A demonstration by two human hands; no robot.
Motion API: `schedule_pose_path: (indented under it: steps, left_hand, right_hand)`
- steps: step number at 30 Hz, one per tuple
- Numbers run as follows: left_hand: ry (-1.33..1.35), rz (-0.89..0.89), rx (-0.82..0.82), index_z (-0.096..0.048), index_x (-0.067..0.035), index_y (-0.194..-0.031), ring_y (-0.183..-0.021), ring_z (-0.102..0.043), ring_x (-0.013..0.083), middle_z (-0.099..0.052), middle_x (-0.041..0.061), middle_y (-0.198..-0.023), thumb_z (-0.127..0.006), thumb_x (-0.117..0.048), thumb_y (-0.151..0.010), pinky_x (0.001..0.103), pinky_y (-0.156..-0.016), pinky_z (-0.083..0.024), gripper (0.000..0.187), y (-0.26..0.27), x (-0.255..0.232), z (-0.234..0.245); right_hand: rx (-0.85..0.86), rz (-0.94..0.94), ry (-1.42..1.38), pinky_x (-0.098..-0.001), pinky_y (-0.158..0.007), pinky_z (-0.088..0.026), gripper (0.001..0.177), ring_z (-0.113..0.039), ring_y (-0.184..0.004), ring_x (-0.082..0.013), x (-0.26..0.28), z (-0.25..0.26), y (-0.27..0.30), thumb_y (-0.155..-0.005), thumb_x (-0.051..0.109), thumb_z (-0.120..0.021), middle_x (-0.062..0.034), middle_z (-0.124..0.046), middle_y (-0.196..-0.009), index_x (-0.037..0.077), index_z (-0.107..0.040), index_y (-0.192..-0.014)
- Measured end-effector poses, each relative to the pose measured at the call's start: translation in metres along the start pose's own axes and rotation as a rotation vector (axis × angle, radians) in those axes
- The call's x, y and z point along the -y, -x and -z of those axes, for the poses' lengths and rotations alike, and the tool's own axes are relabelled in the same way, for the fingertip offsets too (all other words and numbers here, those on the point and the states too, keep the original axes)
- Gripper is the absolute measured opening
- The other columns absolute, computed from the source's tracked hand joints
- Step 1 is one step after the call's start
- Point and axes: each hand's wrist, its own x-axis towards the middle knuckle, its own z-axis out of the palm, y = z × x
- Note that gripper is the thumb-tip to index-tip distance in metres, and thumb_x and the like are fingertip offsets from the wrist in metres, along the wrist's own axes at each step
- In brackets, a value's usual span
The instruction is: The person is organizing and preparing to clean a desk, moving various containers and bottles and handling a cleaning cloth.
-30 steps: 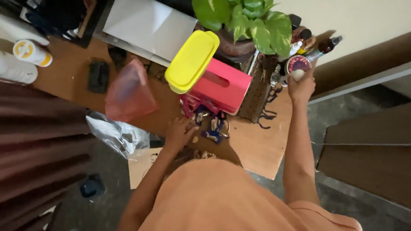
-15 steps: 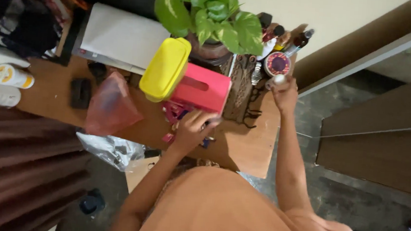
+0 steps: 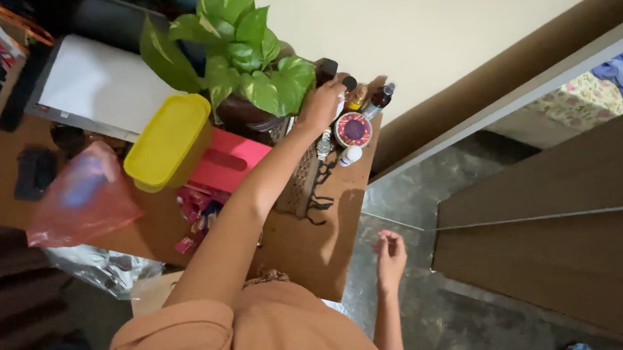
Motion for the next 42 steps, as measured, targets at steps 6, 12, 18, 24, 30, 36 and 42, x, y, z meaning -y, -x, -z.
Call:
schedule_pose_path:
  steps: [6,12,18,24,30,36,42]
  left_hand:
    - [-0.160,-0.025,0.084,-0.072,-0.024,-0.095,-0.082,-0.076,0.0310,-0.073,0.000,-0.093,-0.063,-0.014,-0.091,0.050,-0.075,-0.062,0.014,-0.005,0.033,-0.039]
    - [-0.198,-0.140,0.057,-0.072,-0.022,-0.096,-0.080,-0.076,0.0306,-0.071,0.000,-0.096,-0.064,-0.014,-0.091,0.044,-0.070,-0.063,0.011,0.004,0.028,-0.023]
    - [-0.286,-0.150,0.065,-0.071,-0.019,-0.094,-0.072,-0.076,0.0325,-0.072,0.002,-0.091,-0.061,-0.007,-0.087,0.046,-0.062,-0.063,0.017,-0.011,0.030,-0.047]
    - [-0.218,-0.106,0.103,-0.069,-0.014,-0.098,-0.073,-0.075,0.0398,-0.071,0.010,-0.093,-0.056,-0.005,-0.088,0.050,-0.065,-0.062,0.019,-0.011,0.034,-0.051]
    - [-0.241,-0.182,0.042,-0.070,-0.016,-0.098,-0.077,-0.077,0.0333,-0.071,0.006,-0.090,-0.061,-0.007,-0.087,0.044,-0.066,-0.064,0.017,-0.013,0.026,-0.057]
    - [-0.308,-0.233,0.010,-0.062,-0.011,-0.101,-0.079,-0.076,0.0327,-0.064,0.007,-0.098,-0.051,-0.004,-0.093,0.043,-0.063,-0.063,0.015,-0.004,0.004,-0.027]
    - [-0.336,-0.305,0.066,-0.058,-0.007,-0.099,-0.089,-0.074,0.0353,-0.055,0.008,-0.102,-0.047,-0.002,-0.096,0.044,-0.062,-0.063,0.013,-0.005,0.009,-0.017]
  right_hand:
    - [-0.002,-0.060,-0.164,-0.0358,-0.072,-0.058,0.013,-0.065,-0.081,-0.0209,0.007,-0.032,-0.011,-0.104,0.015,-0.064,-0.0129,-0.072,-0.103,0.005,-0.067,-0.112]
    - [0.073,0.119,-0.180,-0.0334,-0.069,-0.056,0.015,-0.069,-0.074,-0.0209,0.101,-0.069,-0.031,-0.107,0.016,-0.059,-0.0147,-0.074,-0.099,0.005,-0.068,-0.111]
    - [0.117,0.187,-0.219,-0.0322,-0.070,-0.056,0.013,-0.068,-0.074,-0.0203,0.111,-0.084,-0.040,-0.106,0.009,-0.057,-0.0154,-0.071,-0.099,0.001,-0.066,-0.112]
    - [0.140,0.164,-0.237,-0.0301,-0.070,-0.056,0.014,-0.069,-0.073,-0.0197,0.102,-0.081,-0.030,-0.106,0.010,-0.056,-0.0142,-0.072,-0.098,0.004,-0.067,-0.112]
    - [0.137,0.132,-0.259,-0.0297,-0.070,-0.055,0.012,-0.069,-0.074,-0.0186,0.104,-0.083,-0.023,-0.106,0.011,-0.057,-0.0121,-0.073,-0.098,0.005,-0.066,-0.111]
    - [0.079,0.209,-0.185,-0.0377,-0.070,-0.056,0.013,-0.069,-0.073,-0.0258,0.121,-0.077,-0.073,-0.109,0.012,-0.057,-0.0187,-0.072,-0.099,0.002,-0.065,-0.107]
    - [0.050,0.339,-0.017,-0.0387,-0.071,-0.057,0.009,-0.070,-0.077,-0.0245,0.148,-0.093,-0.192,-0.108,0.016,-0.061,-0.0139,-0.071,-0.101,0.007,-0.065,-0.108]
